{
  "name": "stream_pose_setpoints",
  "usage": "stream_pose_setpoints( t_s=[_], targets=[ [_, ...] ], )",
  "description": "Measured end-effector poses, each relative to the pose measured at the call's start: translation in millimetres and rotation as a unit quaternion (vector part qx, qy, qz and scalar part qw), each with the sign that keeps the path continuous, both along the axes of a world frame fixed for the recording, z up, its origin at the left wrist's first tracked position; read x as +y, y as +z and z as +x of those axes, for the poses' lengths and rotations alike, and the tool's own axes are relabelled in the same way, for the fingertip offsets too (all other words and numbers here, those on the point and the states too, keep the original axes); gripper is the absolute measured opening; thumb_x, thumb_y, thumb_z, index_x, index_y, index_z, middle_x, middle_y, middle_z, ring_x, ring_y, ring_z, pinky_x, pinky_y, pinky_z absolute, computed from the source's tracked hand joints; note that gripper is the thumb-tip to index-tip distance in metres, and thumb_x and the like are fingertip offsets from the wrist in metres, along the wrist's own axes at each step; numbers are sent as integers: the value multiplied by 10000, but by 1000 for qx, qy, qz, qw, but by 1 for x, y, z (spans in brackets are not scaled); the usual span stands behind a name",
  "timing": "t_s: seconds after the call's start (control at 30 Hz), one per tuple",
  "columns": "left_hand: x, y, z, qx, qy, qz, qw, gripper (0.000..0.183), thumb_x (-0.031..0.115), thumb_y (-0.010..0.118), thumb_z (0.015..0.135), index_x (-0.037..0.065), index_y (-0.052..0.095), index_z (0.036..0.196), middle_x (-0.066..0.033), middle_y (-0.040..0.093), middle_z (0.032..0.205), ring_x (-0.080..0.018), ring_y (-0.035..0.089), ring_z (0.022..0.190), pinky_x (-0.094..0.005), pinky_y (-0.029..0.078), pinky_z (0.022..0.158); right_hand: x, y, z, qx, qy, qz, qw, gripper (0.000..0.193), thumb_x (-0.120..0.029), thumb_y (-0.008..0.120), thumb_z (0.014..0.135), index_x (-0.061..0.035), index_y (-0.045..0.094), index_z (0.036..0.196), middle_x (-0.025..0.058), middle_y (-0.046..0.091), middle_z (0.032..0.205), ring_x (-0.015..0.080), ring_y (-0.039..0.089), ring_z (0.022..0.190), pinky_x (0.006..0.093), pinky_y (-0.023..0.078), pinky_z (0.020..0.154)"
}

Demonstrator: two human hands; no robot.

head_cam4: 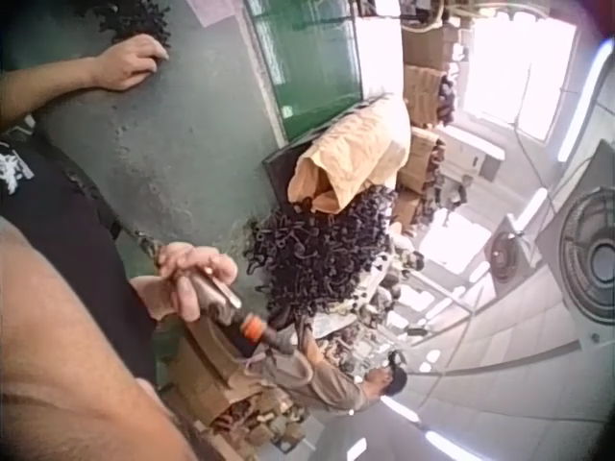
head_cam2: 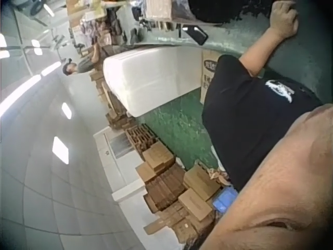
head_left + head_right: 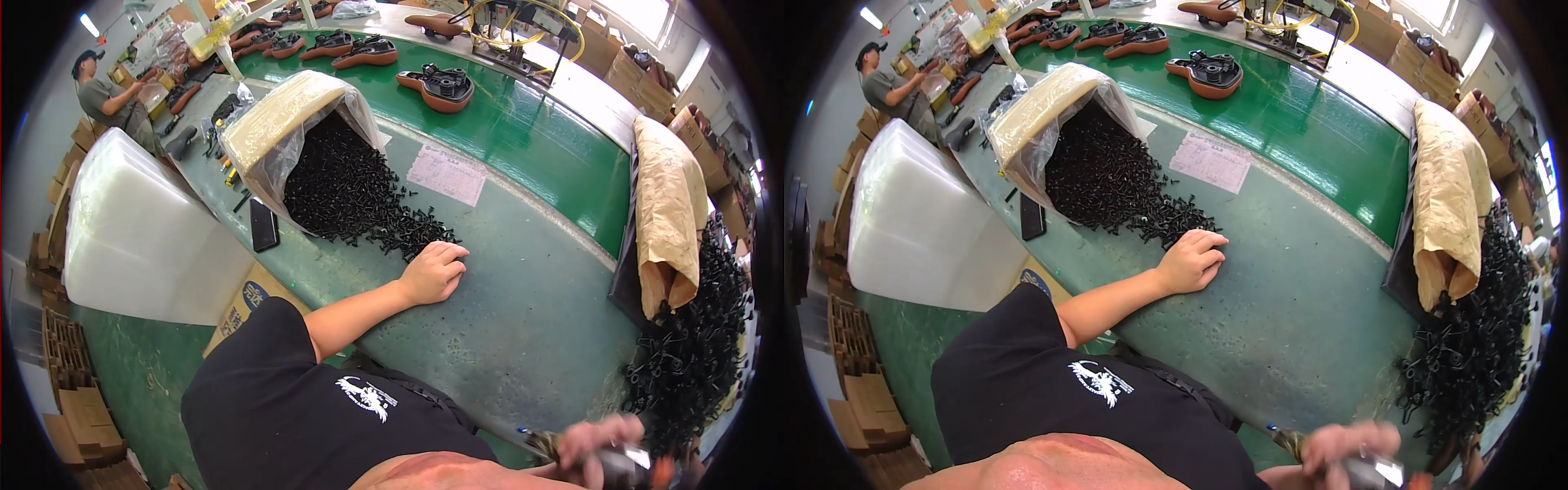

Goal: Assembling bicycle seats by using a pneumatic screwdriver to fasten parts.

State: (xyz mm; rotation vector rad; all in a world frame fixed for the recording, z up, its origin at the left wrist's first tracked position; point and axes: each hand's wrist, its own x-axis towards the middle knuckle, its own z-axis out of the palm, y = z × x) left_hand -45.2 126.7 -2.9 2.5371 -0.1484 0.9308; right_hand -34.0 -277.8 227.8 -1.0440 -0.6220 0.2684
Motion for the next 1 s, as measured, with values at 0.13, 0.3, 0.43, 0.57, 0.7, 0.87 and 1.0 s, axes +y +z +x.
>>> stream_pose_setpoints(
  t_s=[0.13, 0.3, 0.43, 0.57, 0.7, 0.87, 1.0],
  targets=[
    [2, -1, -4, -3, 5, 4, 1000, 94, 88, 787, 888, 49, 734, 956, -112, 707, 1276, -325, 685, 1211, -482, 528, 1082, -6, -91, 20, 274, -159, -242, 917, 601, 6, 657, 943, -22, 498, 1521, 144, 681, 1135, 182, 651, 606, 381, 569, 522],
    [0, -5, 1, -1, -2, 1, 1000, 89, 91, 783, 891, 52, 730, 952, -112, 705, 1280, -321, 681, 1222, -485, 523, 1092, -36, -175, 17, 175, -196, -556, 788, 773, 0, 722, 916, 15, 441, 1637, 172, 620, 1308, 227, 742, 780, 380, 613, 651],
    [-2, -5, 0, -3, -4, 2, 1000, 91, 91, 783, 891, 54, 732, 957, -111, 709, 1270, -324, 685, 1217, -483, 523, 1088, -36, -186, 18, -236, -227, -696, 639, 809, -91, 811, 901, 14, 463, 1624, 207, 571, 1433, 388, 711, 1151, 471, 606, 948],
    [-2, -6, 2, -6, 0, 1, 1000, 103, 93, 788, 887, 52, 730, 963, -114, 715, 1258, -328, 689, 1211, -480, 526, 1080, -10, -140, 8, -212, -178, -802, 529, 799, -180, 859, 896, -1, 502, 1587, 215, 568, 1465, 428, 683, 1215, 506, 593, 991],
    [-1, -6, 2, 0, 0, -11, 1000, 113, 89, 794, 882, 51, 728, 966, -116, 715, 1256, -328, 688, 1211, -476, 527, 1075, -29, -112, -28, -204, -53, -753, 623, 433, -157, 835, 888, 24, 747, 1271, 180, 753, 1136, 412, 733, 1058, 484, 593, 911],
    [-2, -3, 2, 4, 4, -11, 1000, 97, 96, 771, 893, 55, 718, 963, -120, 708, 1252, -331, 682, 1214, -476, 518, 1092, -99, -196, -67, 151, 249, -629, 721, 307, -192, 777, 948, -32, 818, 1207, 221, 818, 1136, 262, 774, 1081, 402, 568, 915],
    [-2, -1, -2, 12, 3, -9, 1000, 101, 93, 770, 888, 50, 719, 963, -123, 706, 1250, -333, 678, 1212, -478, 516, 1095, -153, -234, -114, 186, 221, -635, 717, 307, -193, 771, 955, -16, 813, 1202, 213, 818, 1125, 258, 772, 1065, 395, 569, 912]
  ],
)
